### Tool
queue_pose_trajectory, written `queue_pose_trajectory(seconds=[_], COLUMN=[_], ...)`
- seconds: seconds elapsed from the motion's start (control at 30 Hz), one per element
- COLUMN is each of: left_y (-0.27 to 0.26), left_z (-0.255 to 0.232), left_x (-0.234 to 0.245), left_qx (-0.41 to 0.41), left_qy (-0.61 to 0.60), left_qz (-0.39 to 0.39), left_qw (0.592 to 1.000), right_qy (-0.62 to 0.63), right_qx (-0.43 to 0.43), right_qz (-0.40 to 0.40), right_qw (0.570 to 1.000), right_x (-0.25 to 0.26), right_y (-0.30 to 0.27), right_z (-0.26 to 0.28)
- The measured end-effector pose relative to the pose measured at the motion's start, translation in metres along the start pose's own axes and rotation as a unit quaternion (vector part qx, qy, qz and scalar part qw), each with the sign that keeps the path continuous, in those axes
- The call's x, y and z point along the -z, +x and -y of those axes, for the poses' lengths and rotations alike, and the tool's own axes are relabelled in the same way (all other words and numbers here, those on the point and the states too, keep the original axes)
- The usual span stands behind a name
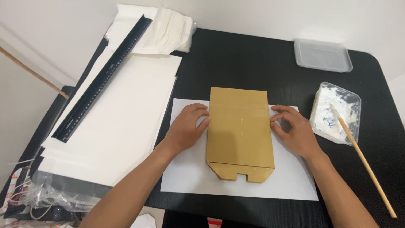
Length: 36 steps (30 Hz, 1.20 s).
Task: Apply glue to paper edges and fold them over a template to create an envelope.
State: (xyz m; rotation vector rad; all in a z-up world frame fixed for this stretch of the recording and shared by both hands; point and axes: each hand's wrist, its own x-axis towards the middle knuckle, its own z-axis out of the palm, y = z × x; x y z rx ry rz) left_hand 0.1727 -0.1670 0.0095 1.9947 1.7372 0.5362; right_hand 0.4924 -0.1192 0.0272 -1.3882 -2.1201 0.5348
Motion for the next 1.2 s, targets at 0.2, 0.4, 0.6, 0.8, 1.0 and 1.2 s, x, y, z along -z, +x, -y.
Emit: queue_pose_trajectory(seconds=[0.2,0.4,0.6,0.8,1.0,1.2], left_y=[-0.008,0.007,0.065,0.117,0.128,0.123], left_z=[-0.023,-0.029,0.076,0.160,0.170,0.157], left_x=[0.028,0.057,0.093,0.086,0.073,0.086], left_qx=[0.047,0.124,-0.005,-0.024,-0.040,-0.058], left_qy=[-0.164,-0.580,-0.233,0.182,0.179,0.139], left_qz=[-0.025,-0.010,-0.197,-0.353,-0.375,-0.406], left_qw=[0.985,0.805,0.952,0.917,0.909,0.901], right_qy=[-0.002,0.014,-0.008,0.017,0.021,0.033], right_qx=[-0.015,-0.024,-0.016,-0.038,-0.028,-0.059], right_qz=[0.008,0.014,0.014,0.053,0.043,0.059], right_qw=[1.000,0.999,1.000,0.998,0.998,0.996], right_x=[0.001,0.003,-0.005,-0.006,-0.006,-0.006], right_y=[0.002,0.001,-0.002,-0.001,0.001,0.000], right_z=[-0.001,0.006,-0.015,-0.033,-0.033,-0.035])
